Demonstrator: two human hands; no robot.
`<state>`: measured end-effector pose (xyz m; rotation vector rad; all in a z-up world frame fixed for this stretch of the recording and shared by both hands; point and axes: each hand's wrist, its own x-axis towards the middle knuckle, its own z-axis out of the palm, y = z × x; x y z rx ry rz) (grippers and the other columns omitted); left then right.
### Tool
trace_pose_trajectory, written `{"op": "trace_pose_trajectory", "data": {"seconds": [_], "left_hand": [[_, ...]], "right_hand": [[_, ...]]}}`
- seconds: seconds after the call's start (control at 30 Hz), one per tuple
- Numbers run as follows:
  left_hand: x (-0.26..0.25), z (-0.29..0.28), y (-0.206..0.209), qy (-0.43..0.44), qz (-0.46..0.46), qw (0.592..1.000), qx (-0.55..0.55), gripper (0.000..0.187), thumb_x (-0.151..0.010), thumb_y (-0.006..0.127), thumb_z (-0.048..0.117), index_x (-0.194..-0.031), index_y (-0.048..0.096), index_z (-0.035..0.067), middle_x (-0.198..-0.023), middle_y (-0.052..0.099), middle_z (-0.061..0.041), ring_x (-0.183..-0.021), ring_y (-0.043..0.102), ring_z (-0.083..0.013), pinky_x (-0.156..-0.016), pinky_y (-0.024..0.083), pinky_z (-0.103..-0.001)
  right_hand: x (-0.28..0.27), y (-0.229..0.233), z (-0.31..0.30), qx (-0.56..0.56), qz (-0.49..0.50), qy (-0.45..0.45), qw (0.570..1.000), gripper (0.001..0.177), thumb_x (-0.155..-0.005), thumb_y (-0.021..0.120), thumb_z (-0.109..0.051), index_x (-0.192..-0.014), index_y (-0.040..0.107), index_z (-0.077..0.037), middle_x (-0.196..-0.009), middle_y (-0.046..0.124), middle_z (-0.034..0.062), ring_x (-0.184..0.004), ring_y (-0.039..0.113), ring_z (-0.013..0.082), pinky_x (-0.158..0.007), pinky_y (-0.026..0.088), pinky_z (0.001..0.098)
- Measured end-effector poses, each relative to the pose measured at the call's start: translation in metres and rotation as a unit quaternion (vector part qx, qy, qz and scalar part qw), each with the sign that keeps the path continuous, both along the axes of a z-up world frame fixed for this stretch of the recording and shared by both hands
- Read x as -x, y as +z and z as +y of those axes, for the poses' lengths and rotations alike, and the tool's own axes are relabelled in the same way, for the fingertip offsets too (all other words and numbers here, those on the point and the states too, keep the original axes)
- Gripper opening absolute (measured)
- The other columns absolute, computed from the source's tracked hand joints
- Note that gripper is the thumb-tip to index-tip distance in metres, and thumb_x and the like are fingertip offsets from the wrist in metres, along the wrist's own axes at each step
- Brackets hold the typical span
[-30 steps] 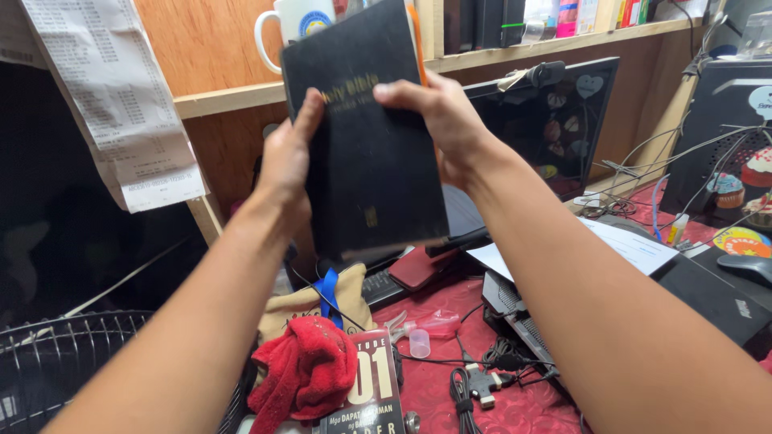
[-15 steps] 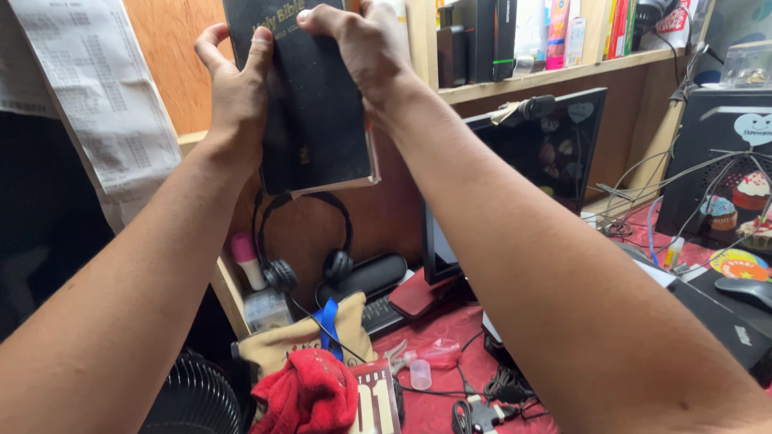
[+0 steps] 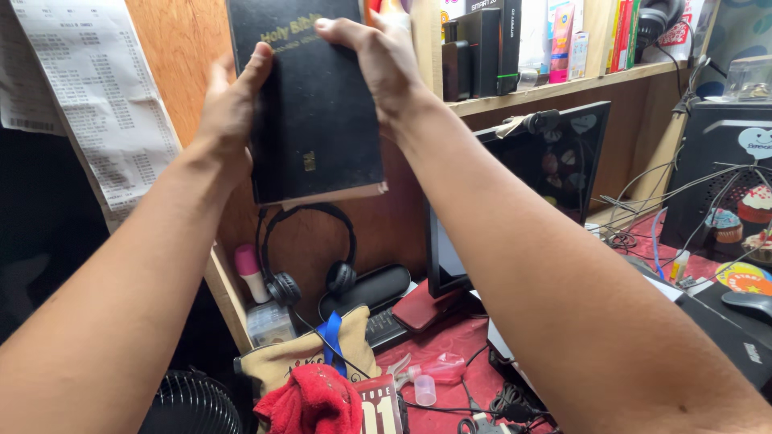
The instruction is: The person places small bottles, a mug with a Philippine flag, and two books onto a wooden shelf above a desk. They adjust the positions of the items to fit them neatly on the shelf.
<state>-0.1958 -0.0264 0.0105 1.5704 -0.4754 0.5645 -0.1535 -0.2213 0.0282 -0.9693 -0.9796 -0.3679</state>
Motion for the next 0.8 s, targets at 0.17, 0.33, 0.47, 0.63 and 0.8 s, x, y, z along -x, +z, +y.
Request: {"op": "trace_pose_trajectory", "data": {"seconds": [0.17,0.33,0.47,0.63,0.8], "left_hand": [[0.017,0.000,-0.005,-0.105,0.064,0.992,0.041,0.061,-0.095,0.055,0.054,-0.136,0.058,0.009,-0.137,0.067,-0.011,-0.124,0.067,-0.0239,-0.103,0.055,-0.044],[0.015,-0.009,-0.020,-0.108,0.025,0.991,0.073,0.049,-0.099,0.054,0.042,-0.123,0.064,0.000,-0.120,0.073,-0.017,-0.110,0.073,-0.0274,-0.095,0.059,-0.043],[0.001,-0.031,-0.029,-0.144,0.002,0.980,0.138,0.041,-0.102,0.055,0.033,-0.124,0.061,-0.001,-0.115,0.072,-0.016,-0.101,0.072,-0.0260,-0.089,0.063,-0.040],[0.001,-0.031,-0.040,-0.171,0.005,0.976,0.138,0.038,-0.106,0.054,0.030,-0.126,0.059,-0.001,-0.112,0.071,-0.012,-0.099,0.069,-0.0238,-0.088,0.061,-0.041],[0.003,-0.025,-0.064,-0.119,0.096,0.976,0.153,0.049,-0.099,0.055,0.039,-0.125,0.063,-0.001,-0.112,0.076,-0.015,-0.101,0.074,-0.0253,-0.092,0.061,-0.043]], "right_hand": [[-0.010,-0.019,-0.021,0.051,0.107,-0.012,0.993,0.057,-0.089,0.069,-0.035,-0.124,0.066,0.010,-0.110,0.076,0.0202,-0.095,0.075,0.0267,-0.086,0.061,0.0361],[-0.010,-0.022,-0.019,0.162,-0.008,-0.438,0.884,0.070,-0.094,0.057,-0.055,-0.147,0.051,-0.009,-0.137,0.069,0.0155,-0.129,0.067,0.0270,-0.113,0.051,0.0409],[0.004,-0.025,0.019,0.342,-0.123,-0.642,0.675,0.065,-0.101,0.031,-0.057,-0.159,0.026,-0.029,-0.168,0.021,0.0016,-0.155,0.014,0.0427,-0.105,0.008,0.0853],[-0.019,-0.039,0.001,0.379,-0.086,-0.637,0.666,0.059,-0.103,0.022,-0.058,-0.159,0.024,-0.040,-0.170,0.018,-0.0040,-0.154,0.014,0.0342,-0.108,0.007,0.0816],[-0.068,-0.055,-0.057,0.194,0.211,-0.190,0.939,0.080,-0.108,0.021,-0.065,-0.147,0.058,-0.005,-0.136,0.073,0.0183,-0.115,0.071,0.0294,-0.100,0.056,0.0474]]}}
